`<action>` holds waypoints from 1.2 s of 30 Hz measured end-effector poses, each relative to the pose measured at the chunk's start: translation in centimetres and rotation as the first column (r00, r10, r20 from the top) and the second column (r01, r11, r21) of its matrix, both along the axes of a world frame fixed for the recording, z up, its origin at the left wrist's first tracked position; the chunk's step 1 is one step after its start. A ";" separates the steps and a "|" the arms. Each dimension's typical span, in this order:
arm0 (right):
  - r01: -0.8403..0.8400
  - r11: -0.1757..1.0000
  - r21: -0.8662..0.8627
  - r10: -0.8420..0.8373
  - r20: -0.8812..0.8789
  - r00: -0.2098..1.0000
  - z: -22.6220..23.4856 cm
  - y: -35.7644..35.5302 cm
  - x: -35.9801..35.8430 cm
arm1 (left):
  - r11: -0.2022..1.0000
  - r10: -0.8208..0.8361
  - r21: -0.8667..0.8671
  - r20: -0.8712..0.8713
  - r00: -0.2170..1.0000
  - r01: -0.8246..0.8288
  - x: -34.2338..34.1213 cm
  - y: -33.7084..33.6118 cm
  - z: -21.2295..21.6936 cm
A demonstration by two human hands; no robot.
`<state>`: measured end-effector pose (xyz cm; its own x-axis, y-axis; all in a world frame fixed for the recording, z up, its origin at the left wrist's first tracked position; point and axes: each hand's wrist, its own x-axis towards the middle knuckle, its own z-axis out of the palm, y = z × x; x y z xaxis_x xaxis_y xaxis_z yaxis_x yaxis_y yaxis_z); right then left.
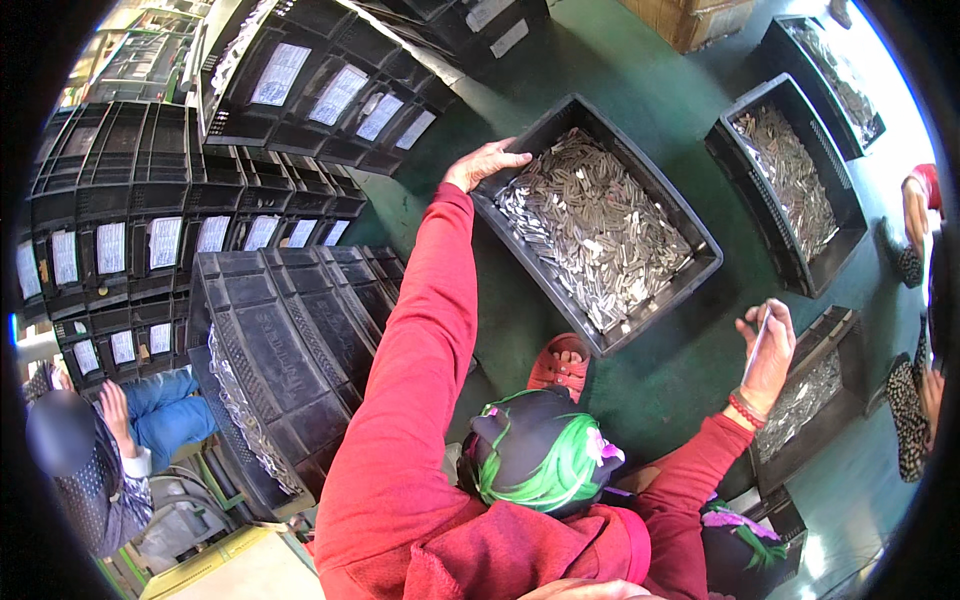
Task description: The person sits on the floor and packs small metallic items from black bins into clear plastic bags. They handle labels, place them on the bags, and organize the filled bags into bins and cardboard boxes.
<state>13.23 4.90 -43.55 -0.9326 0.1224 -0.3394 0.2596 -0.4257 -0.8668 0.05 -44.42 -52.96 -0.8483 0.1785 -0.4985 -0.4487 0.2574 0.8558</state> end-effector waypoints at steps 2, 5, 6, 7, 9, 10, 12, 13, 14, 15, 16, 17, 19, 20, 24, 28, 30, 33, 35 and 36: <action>-0.030 0.999 0.042 0.028 0.040 0.999 -1.0 1.1 0.5 | 1.000 0.003 -0.024 -0.070 0.998 -0.004 0.1 0.2 0.1; -0.194 0.940 0.279 0.170 0.109 0.979 -8.5 3.2 2.3 | 0.728 -0.128 -0.670 -0.340 0.932 -0.144 0.6 3.8 2.1; -0.203 0.963 0.175 0.177 0.157 0.972 -9.3 2.2 2.8 | 0.599 -0.078 -0.733 -0.455 0.887 -0.323 2.1 5.5 3.2; -0.217 0.974 0.067 0.201 0.197 0.960 -9.3 0.2 3.1 | 0.471 -0.235 -0.751 -0.612 0.756 -0.462 3.4 4.1 2.0; -0.117 0.993 0.005 0.112 0.225 0.968 -9.9 -2.2 3.4 | 0.291 -0.133 -0.643 -0.761 0.635 -0.708 7.5 5.5 3.0; -0.092 0.996 0.013 0.085 0.250 0.964 -9.7 -2.5 3.0 | 0.230 0.022 -0.577 -0.802 0.597 -0.784 10.3 6.3 2.8; -0.054 0.998 0.029 0.044 0.278 0.960 -9.5 -2.1 1.3 | 0.451 0.640 -0.299 -0.549 0.538 -0.841 14.7 8.5 1.4; -0.030 0.998 0.051 0.016 0.247 0.969 -10.6 -0.1 0.3 | 0.565 0.795 -0.105 -0.194 0.574 -0.818 15.6 11.3 2.9; 0.058 0.998 0.008 -0.058 0.301 0.952 -9.2 1.5 -1.0 | 0.550 0.816 0.020 0.199 0.542 -0.835 16.8 13.7 4.6; 0.168 0.980 -0.107 -0.135 0.261 0.956 -7.5 2.9 -2.0 | 0.651 0.722 0.119 0.205 0.660 -0.750 17.0 15.3 5.4; 0.289 0.950 -0.120 -0.254 0.243 0.936 -6.1 4.3 -3.1 | 0.702 0.711 0.084 -0.038 0.702 -0.707 17.5 14.7 1.7; 0.370 0.929 0.005 -0.359 0.253 0.898 -4.1 5.6 -4.2 | 0.744 0.650 0.033 -0.270 0.711 -0.667 17.7 14.0 -2.1; 0.299 0.925 0.233 -0.323 0.070 0.944 -3.2 12.1 -5.4 | 0.750 0.622 -0.144 -0.181 0.762 -0.646 16.8 14.6 -0.1; 0.305 0.886 0.349 -0.312 -0.037 0.949 -2.3 13.5 -6.5 | 0.765 0.589 -0.135 -0.250 0.768 -0.630 16.9 13.0 -2.8; 0.075 0.847 0.526 -0.072 -0.026 0.997 0.4 16.8 -10.7 | 0.824 0.566 0.070 -0.168 0.807 -0.563 17.6 11.8 -1.5; -0.019 0.889 0.458 -0.056 0.148 0.987 -7.3 24.5 -11.4 | 0.561 0.218 -0.638 -0.501 0.838 -0.528 15.2 12.0 4.3; 0.126 0.878 0.462 -0.229 0.173 0.958 -12.3 27.7 -10.4 | 0.464 -0.050 -0.633 -0.717 0.695 -0.620 10.9 15.7 11.2; -0.002 0.735 0.678 -0.191 0.209 0.959 -11.8 22.4 -12.8 | 0.835 -0.136 -0.445 -0.736 0.663 -0.323 3.1 21.1 16.8; 0.244 0.425 0.872 -0.312 -0.112 0.943 -15.8 24.5 -14.2 | 0.816 -0.383 -0.578 -0.582 0.717 -0.034 -3.4 26.1 15.8; 0.282 0.483 0.829 -0.349 -0.113 0.930 -15.2 23.0 -14.5 | 0.731 -0.521 -0.682 -0.546 0.656 0.014 -6.6 27.1 14.0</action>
<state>-1.31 27.86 -58.78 -0.7535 0.6571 0.0211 0.3251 0.4002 -0.8568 -6.56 -17.30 -39.00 -0.9301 0.3538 0.0991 0.3554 0.7984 0.4861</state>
